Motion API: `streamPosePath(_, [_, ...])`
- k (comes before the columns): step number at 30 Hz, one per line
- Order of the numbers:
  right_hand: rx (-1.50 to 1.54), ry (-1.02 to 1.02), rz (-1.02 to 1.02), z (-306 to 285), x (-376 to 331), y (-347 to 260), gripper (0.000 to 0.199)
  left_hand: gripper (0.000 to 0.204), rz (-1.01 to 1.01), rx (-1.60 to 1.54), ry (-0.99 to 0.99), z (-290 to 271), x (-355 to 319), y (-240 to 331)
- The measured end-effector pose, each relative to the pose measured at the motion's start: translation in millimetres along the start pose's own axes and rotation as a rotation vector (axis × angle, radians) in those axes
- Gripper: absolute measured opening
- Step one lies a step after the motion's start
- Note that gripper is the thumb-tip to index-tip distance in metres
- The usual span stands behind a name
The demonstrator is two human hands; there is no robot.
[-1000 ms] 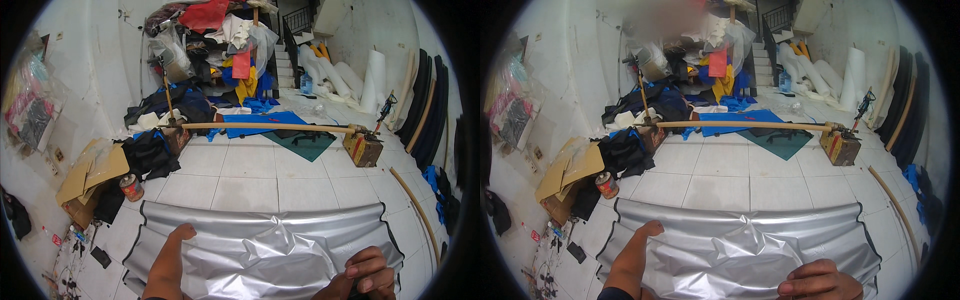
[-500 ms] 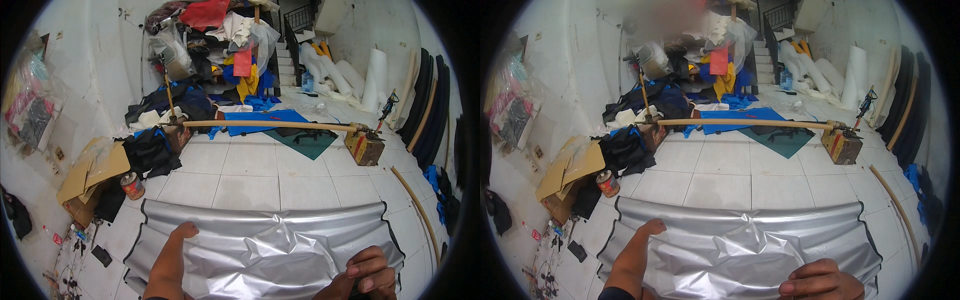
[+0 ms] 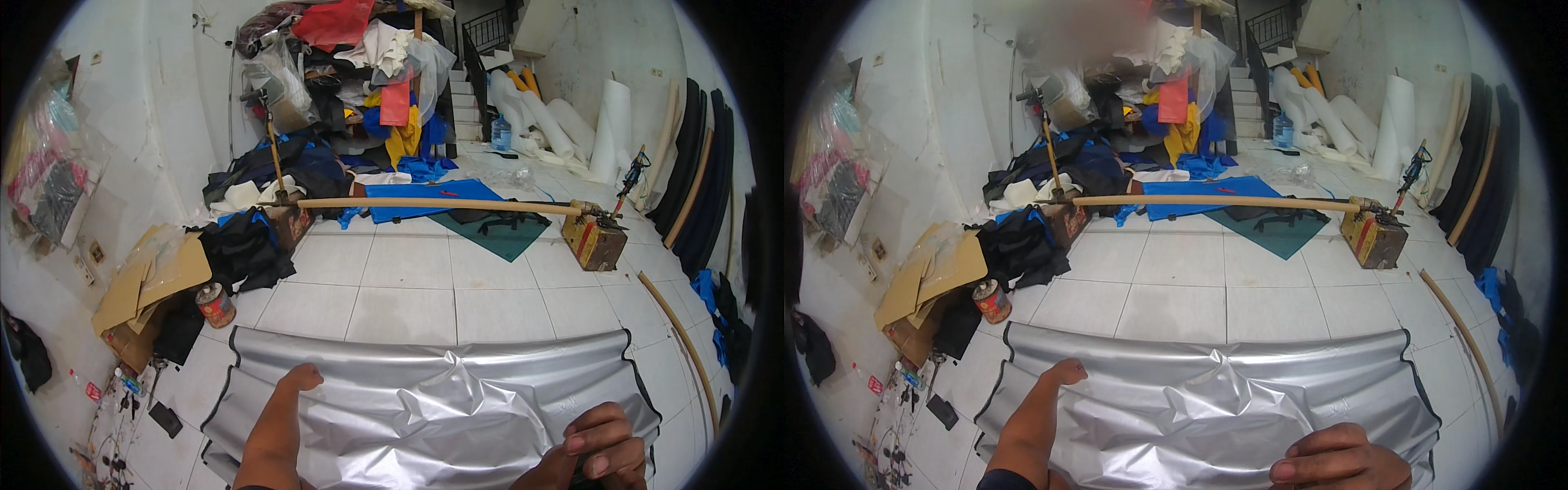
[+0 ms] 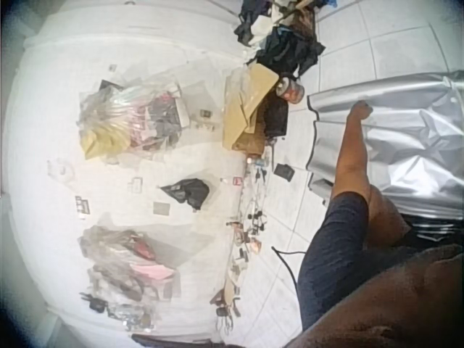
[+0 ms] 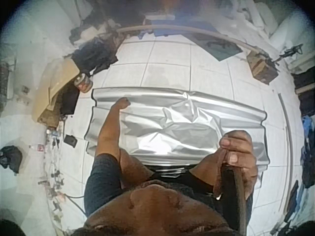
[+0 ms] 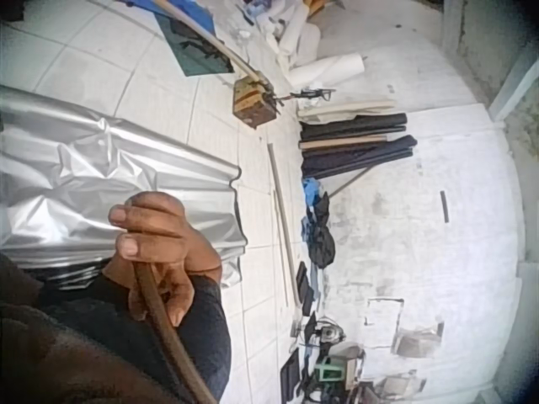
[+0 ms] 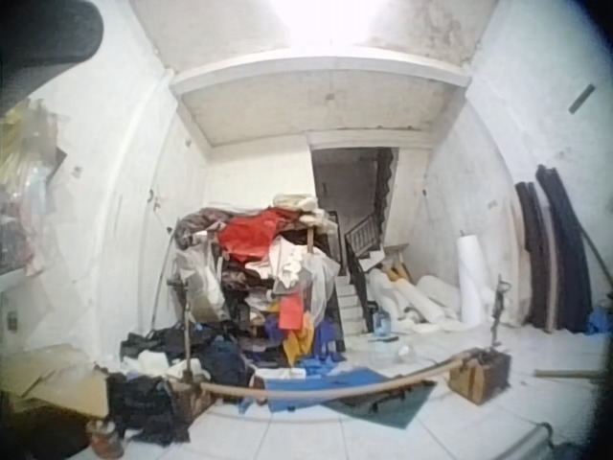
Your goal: The person holds, smooths, and positions a silver fabric sheet on the floor by hand.
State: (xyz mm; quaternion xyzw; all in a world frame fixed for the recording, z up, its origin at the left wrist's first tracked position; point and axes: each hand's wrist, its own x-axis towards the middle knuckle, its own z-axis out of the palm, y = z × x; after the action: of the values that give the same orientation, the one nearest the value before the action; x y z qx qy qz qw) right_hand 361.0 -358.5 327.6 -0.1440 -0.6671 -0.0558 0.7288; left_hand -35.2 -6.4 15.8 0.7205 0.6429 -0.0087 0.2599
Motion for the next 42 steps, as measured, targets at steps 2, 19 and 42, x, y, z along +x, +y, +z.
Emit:
streamPosePath(2, [-0.020, -0.032, 0.020, -3.1, -1.4, -0.3, 0.034, 0.037, 0.002, -0.016, -0.056, -3.0, -0.9, 9.4])
streamPosePath(19, [-0.019, 0.024, 0.024, 2.9, 0.4, -3.0, 0.032, 0.034, 0.022, 0.030, -0.006, 1.8, 5.1, 0.9])
streamPosePath(42, [-0.082, 0.134, 0.031, 9.5, 1.0, -5.5, 0.028, 0.030, 0.034, 0.035, -0.015, 1.0, 1.7, 2.0])
